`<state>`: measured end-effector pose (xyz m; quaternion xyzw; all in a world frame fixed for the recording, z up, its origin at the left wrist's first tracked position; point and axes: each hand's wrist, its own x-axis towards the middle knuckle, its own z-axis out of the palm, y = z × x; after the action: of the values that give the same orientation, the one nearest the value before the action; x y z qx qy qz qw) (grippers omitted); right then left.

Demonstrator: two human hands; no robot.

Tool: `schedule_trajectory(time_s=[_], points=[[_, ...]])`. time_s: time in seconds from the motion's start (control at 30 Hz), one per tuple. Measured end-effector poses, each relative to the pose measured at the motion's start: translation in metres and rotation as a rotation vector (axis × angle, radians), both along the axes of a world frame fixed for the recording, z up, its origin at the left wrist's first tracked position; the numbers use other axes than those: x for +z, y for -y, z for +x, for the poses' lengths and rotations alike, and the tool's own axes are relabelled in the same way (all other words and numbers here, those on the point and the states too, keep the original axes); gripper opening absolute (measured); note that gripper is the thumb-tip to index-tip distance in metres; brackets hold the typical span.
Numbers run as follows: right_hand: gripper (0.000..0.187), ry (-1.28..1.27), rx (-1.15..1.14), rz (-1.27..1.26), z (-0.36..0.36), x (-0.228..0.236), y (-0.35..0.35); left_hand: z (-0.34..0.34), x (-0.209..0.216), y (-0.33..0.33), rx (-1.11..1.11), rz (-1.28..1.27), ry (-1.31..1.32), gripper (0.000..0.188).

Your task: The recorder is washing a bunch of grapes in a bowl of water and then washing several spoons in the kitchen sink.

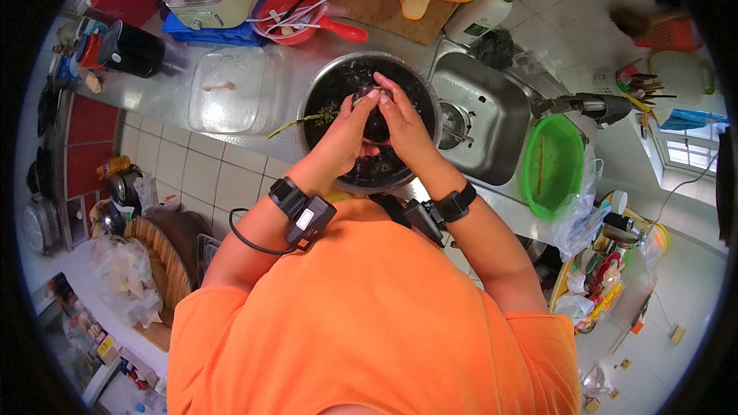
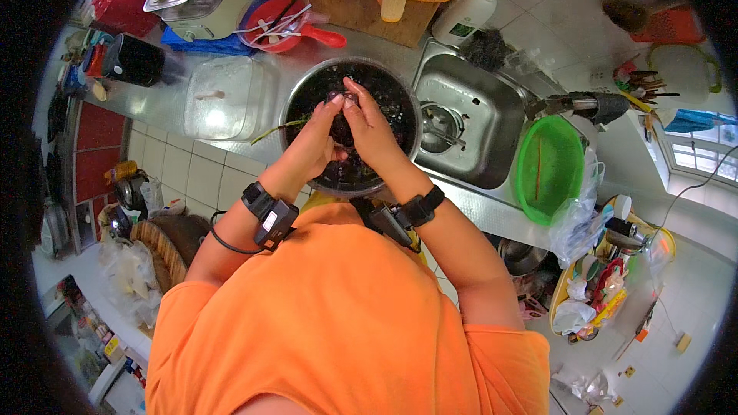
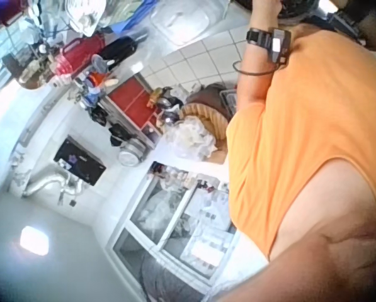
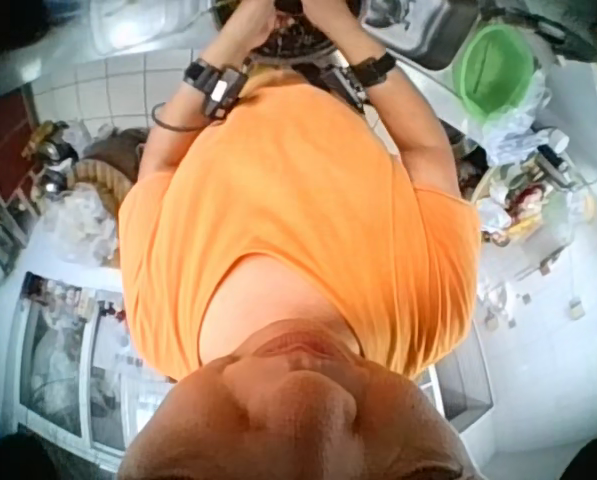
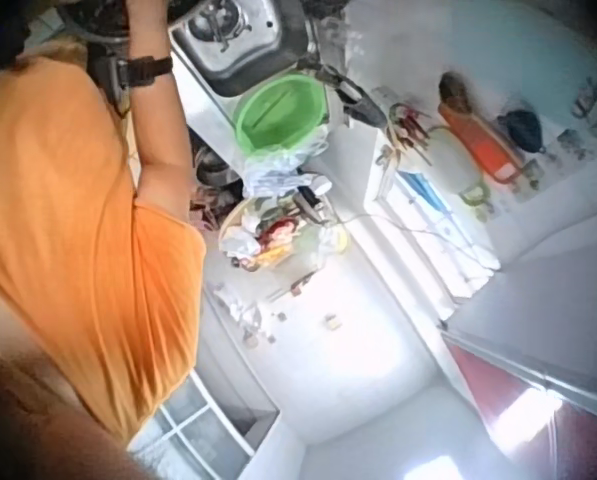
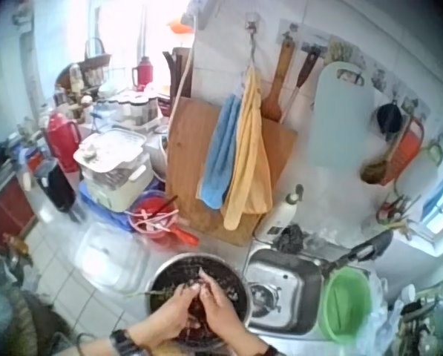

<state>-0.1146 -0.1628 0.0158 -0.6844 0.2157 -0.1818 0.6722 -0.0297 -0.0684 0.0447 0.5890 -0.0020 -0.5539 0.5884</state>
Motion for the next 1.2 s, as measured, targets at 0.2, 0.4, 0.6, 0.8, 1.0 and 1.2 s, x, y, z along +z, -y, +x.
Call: schedule_trajectory(time_s=[0.2, 0.4, 0.6, 0.8, 1.0, 1.2], points=[[0.056, -0.070, 0.104, 0.058, -0.015, 0.028, 0.006, -0.002, 0.011, 0.000, -0.005, -0.065, -0.145, 0.046], [0.058, -0.023, 0.101, -0.042, -0.020, 0.034, 0.007, -0.003, 0.027, -0.005, -0.036, -0.092, -0.102, 0.057], [0.033, 0.021, -0.150, -0.055, -0.006, 0.035, 0.002, -0.013, 0.028, -0.001, -0.049, -0.156, 0.052, 0.051], [0.048, -0.020, -0.130, 0.046, -0.007, 0.024, 0.002, -0.005, 0.016, -0.008, -0.105, -0.179, 0.102, 0.045], [0.042, 0.033, -0.116, -0.101, -0.006, 0.029, -0.010, 0.003, 0.012, -0.010, -0.153, -0.109, 0.281, 0.052], [0.024, 0.022, -0.222, 0.181, 0.006, 0.028, -0.005, -0.006, 0.008, -0.009, -0.146, -0.045, 0.599, 0.053]])
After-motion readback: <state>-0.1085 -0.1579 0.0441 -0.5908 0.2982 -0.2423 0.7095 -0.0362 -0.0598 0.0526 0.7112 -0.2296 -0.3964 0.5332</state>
